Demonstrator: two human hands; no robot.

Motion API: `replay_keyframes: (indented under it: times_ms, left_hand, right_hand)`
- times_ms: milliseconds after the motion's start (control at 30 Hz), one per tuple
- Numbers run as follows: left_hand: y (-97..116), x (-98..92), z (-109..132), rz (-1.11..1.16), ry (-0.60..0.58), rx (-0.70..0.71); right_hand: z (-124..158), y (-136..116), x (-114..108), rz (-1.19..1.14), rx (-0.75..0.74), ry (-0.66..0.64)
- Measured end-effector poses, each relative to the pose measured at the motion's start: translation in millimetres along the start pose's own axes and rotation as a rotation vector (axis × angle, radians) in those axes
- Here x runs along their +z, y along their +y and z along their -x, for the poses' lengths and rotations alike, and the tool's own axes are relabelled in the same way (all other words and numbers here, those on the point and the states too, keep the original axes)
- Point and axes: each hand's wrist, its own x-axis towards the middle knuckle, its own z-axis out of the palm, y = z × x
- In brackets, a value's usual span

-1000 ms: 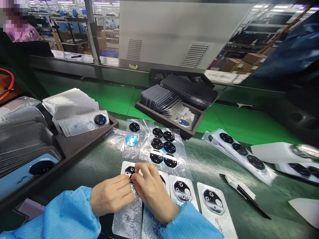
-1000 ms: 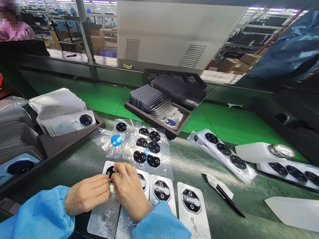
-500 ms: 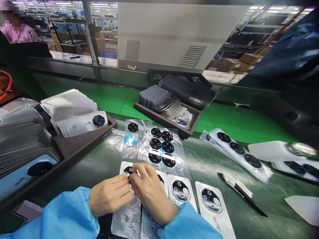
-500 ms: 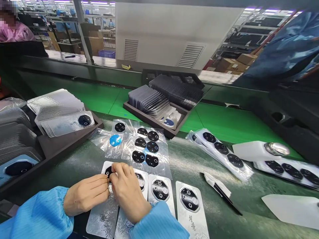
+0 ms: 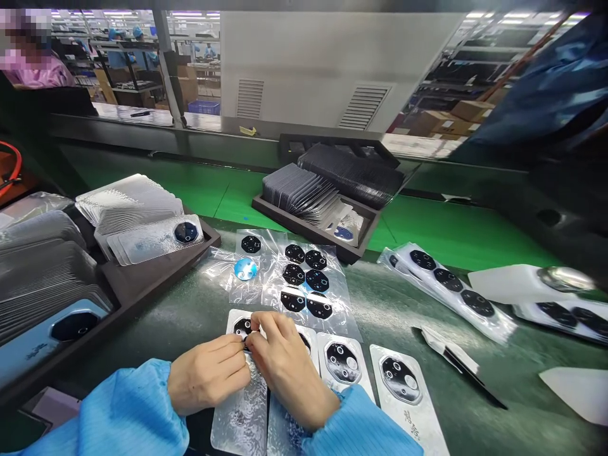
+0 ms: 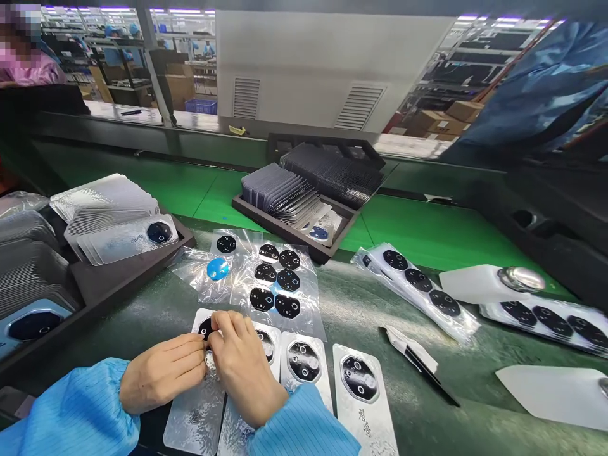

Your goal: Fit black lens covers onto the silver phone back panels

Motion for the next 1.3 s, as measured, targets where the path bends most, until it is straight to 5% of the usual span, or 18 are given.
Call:
replay_keyframes:
  times_ms: [267,500,700,833,1000,1300]
  left_hand:
    - [0,-1.0,-1,0.019,0.007,0.001]
    - [0,1.6,4,0.054,0.001,-0.026]
    - [-5,1.8,-1,0.229,-0.024,-0.127]
    - [-9,-2.3,3,0.339,0.009,-0.193]
    - [-14,-7.5,15,0.371,0.078,-0.263]
    - [-14,-7.1,18,0.318,0.029,-0.244]
  right_hand:
    - [-4,5,-4,-0.101,0.033,-0.006]
    - [0,37,-40,-0.763,0.418,0.167]
    - [5,49,-37,-1.107,0.710,0.243]
    - [5,41,-34,-0.960,0.752,0.290]
    - [8,29,-37,-0.682,0.577,0.263]
    - [6,33,-29,-0.694,0.491,0.267]
